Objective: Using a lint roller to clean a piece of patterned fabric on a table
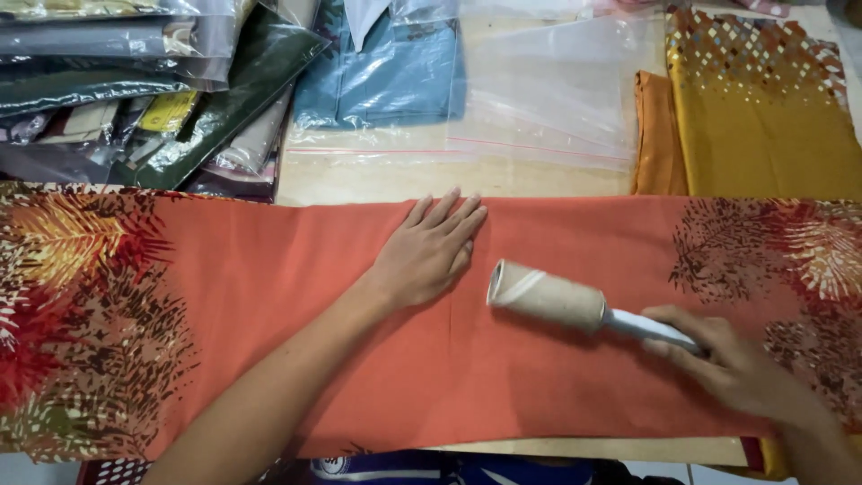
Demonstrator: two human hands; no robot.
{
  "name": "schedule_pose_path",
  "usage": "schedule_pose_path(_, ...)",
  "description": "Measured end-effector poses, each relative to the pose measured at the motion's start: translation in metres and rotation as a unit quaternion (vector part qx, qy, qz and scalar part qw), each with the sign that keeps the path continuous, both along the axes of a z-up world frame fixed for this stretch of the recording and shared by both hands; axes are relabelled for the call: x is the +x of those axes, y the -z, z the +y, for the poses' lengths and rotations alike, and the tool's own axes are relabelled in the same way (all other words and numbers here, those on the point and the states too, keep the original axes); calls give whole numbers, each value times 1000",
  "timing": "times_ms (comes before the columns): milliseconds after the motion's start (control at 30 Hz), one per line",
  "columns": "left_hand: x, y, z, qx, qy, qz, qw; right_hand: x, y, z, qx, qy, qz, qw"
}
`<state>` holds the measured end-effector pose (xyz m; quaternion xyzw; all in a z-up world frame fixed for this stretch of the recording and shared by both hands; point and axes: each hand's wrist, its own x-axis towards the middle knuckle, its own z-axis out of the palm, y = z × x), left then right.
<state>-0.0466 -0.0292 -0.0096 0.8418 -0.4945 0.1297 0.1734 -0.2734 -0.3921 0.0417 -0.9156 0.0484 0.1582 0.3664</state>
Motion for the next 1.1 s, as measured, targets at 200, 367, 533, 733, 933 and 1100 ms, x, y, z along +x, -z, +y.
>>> schedule_pose_path(200,-1,1,0,-4,-1,-12,1000,-9,-6,27,-9,-28,34,999)
schedule_pose_path(367,0,2,1,11,1,-1,1000,-32,20,1,-44,-138,57,988)
schedule_pose_path(533,-2,0,1,14,1,-9,1000,-17,22,-16,12,-51,7,999)
schedule_pose_path(733,-1,0,-1,27,-8,-13,1000,32,-13,-15,17,171,14,985)
schedule_pose_path(933,-1,0,-1,12,-6,-16,1000,81,-21,-31,46,11,-34,998)
schedule_pose_path(1100,-3,1,-1,8,-10,-13,1000,92,-15,-17,72,-52,24,996)
